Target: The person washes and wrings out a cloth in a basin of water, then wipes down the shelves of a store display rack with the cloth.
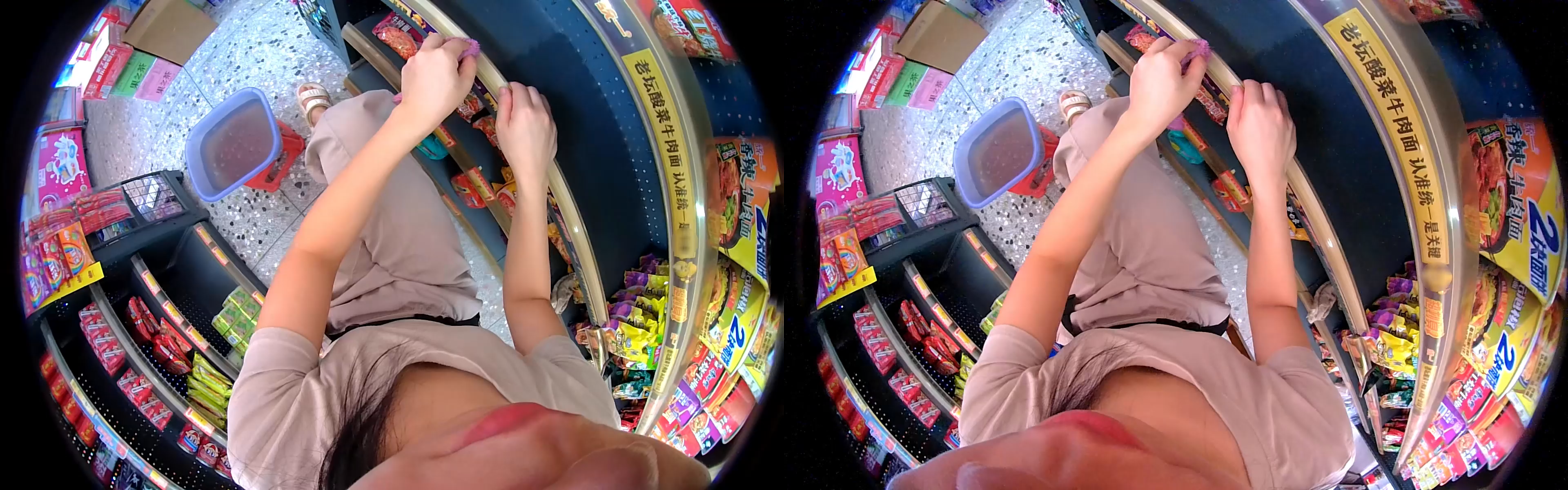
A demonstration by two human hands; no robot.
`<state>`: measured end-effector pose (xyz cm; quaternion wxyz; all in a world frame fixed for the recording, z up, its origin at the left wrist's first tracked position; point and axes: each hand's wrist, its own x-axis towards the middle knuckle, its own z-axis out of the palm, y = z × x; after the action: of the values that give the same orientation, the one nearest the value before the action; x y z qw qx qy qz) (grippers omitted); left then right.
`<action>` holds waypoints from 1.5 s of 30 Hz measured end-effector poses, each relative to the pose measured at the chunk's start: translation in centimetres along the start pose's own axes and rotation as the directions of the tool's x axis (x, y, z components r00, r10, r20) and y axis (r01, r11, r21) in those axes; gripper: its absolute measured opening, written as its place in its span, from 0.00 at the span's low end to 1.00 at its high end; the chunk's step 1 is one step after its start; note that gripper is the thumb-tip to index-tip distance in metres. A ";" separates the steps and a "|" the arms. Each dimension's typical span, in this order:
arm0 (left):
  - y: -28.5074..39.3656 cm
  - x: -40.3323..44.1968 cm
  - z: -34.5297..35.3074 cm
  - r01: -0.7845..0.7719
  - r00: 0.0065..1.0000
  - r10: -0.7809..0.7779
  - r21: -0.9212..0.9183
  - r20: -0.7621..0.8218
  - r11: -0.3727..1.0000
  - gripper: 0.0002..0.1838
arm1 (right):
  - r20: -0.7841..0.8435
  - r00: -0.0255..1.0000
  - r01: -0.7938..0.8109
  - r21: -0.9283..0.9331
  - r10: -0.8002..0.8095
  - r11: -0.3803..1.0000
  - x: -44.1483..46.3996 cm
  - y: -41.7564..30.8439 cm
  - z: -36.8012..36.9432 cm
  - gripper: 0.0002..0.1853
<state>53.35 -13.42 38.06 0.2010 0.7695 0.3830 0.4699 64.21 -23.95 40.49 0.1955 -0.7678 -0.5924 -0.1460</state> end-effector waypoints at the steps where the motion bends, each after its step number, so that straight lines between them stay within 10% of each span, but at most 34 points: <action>1: -0.2 0.1 0.0 0.012 1.000 -0.012 0.000 -0.016 1.000 0.09 | 0.004 1.000 0.001 0.002 -0.001 1.000 0.0 0.0 0.0 0.11; 24: -4.2 4.1 -0.7 0.022 0.999 -0.029 0.213 0.032 0.977 0.12 | -0.033 0.999 0.022 0.016 -0.022 1.000 -0.2 0.1 0.2 0.11; 34: 2.0 -2.8 0.4 -0.170 0.985 0.167 -0.096 -0.039 0.981 0.07 | -0.040 0.999 0.030 0.048 -0.028 0.998 -0.2 0.2 0.1 0.09; 45: 2.0 -1.3 -0.1 -0.010 0.999 0.004 0.129 0.047 0.992 0.08 | -0.025 1.000 0.007 0.057 -0.006 0.998 -0.2 0.3 0.1 0.09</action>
<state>53.71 -15.72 38.74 0.1582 0.7929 0.4052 0.4267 64.42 -24.18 40.31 0.2244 -0.7580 -0.5964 -0.1392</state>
